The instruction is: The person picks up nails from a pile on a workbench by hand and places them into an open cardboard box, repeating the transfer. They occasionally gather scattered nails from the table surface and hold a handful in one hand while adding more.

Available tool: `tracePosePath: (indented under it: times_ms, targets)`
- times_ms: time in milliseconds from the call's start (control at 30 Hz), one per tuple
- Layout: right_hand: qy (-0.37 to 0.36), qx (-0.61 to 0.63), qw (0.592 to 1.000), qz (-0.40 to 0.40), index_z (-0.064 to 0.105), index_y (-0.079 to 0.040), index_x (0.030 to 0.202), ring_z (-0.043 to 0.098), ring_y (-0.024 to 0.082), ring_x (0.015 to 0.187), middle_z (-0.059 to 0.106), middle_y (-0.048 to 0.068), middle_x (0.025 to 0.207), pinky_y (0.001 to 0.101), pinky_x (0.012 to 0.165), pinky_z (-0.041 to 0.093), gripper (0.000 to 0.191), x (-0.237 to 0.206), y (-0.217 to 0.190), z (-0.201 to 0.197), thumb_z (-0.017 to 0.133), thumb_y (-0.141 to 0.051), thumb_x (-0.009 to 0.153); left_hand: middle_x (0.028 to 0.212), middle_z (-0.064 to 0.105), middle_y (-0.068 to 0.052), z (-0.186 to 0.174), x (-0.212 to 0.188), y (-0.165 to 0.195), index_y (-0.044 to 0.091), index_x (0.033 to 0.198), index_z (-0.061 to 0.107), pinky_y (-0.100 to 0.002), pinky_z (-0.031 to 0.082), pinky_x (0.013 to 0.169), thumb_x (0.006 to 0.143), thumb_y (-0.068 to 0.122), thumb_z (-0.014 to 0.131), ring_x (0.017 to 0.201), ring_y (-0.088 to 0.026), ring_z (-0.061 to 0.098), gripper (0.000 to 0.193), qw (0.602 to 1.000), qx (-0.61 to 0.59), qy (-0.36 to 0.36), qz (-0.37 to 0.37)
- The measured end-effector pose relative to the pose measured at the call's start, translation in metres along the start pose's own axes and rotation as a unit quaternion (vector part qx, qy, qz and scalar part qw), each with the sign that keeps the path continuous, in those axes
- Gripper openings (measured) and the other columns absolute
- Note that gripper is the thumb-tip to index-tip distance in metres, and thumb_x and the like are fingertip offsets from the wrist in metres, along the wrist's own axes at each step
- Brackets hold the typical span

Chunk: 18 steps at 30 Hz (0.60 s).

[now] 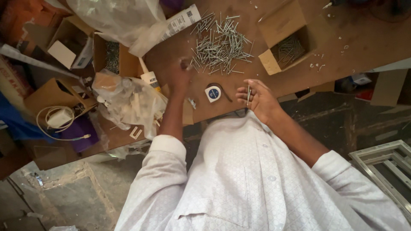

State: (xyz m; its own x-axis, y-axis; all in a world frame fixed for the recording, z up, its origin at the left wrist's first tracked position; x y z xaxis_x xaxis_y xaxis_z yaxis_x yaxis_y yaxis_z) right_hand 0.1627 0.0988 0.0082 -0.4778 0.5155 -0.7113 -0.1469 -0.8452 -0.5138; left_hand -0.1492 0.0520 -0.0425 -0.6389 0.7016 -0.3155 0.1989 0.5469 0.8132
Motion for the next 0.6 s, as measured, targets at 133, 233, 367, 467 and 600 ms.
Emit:
tracePosePath:
  times_ms: [133, 233, 367, 467, 600]
  targets:
    - [0.003, -0.005, 1.000, 0.003, 0.058, -0.008, 0.120, 0.071, 0.026, 0.098, 0.070, 0.015, 0.107, 0.0396, 0.087, 0.060, 0.028, 0.004, -0.006, 0.005, 0.053, -0.030, 0.105, 0.101, 0.078, -0.011, -0.026, -0.015, 0.020, 0.008, 0.112, 0.074, -0.032, 0.060, 0.074, 0.084, 0.011, 0.078, 0.085, -0.019, 0.076, 0.028, 0.999, 0.029, 0.026, 0.035]
    - [-0.015, 0.007, 1.000, 0.014, 0.060, -0.008, 0.120, 0.071, 0.026, 0.101, 0.070, 0.015, 0.109, 0.0400, 0.090, 0.059, 0.032, 0.007, -0.014, 0.014, 0.049, -0.035, 0.107, 0.101, 0.079, -0.010, -0.046, -0.033, 0.071, 0.007, 0.111, 0.077, -0.032, 0.059, 0.081, 0.086, 0.008, 0.083, 0.090, -0.017, 0.075, 0.026, 0.978, 0.075, 0.047, 0.191]
    - [-0.025, -0.015, 0.999, 0.018, 0.062, -0.009, 0.121, 0.071, 0.025, 0.104, 0.070, 0.012, 0.110, 0.0386, 0.091, 0.058, 0.037, 0.009, -0.023, 0.027, 0.045, -0.039, 0.108, 0.102, 0.080, -0.007, -0.034, -0.055, 0.110, 0.006, 0.115, 0.075, -0.029, 0.062, 0.085, 0.089, 0.009, 0.081, 0.092, -0.014, 0.077, 0.027, 0.980, -0.119, -0.080, 0.141]
    - [-0.042, -0.028, 0.998, 0.025, 0.062, -0.007, 0.120, 0.070, 0.023, 0.102, 0.071, 0.012, 0.110, 0.0388, 0.090, 0.058, 0.041, 0.011, -0.022, 0.040, 0.043, -0.041, 0.108, 0.108, 0.077, -0.007, -0.013, -0.075, 0.142, 0.005, 0.121, 0.070, -0.029, 0.061, 0.088, 0.089, 0.010, 0.080, 0.098, -0.014, 0.075, 0.034, 0.949, -0.205, -0.194, 0.141]
    - [-0.056, -0.021, 0.997, 0.041, 0.063, -0.007, 0.119, 0.069, 0.023, 0.099, 0.070, 0.012, 0.105, 0.0393, 0.087, 0.058, 0.041, 0.013, -0.017, 0.043, 0.044, -0.042, 0.110, 0.112, 0.073, -0.008, 0.005, -0.070, 0.137, 0.006, 0.126, 0.067, -0.030, 0.060, 0.087, 0.089, 0.014, 0.081, 0.101, -0.014, 0.070, 0.041, 0.947, -0.226, -0.201, 0.110]
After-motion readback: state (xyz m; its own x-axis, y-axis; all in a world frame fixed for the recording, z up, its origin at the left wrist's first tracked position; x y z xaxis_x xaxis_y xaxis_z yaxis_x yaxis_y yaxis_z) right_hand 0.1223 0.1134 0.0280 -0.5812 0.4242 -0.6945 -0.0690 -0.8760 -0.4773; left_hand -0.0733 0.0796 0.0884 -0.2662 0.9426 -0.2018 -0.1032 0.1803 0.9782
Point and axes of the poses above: each hand's wrist, its own x-axis towards the middle knuckle, its own z-axis out of the palm, y = z × x, the point moved 8 cm from there along x, towards the middle knuckle
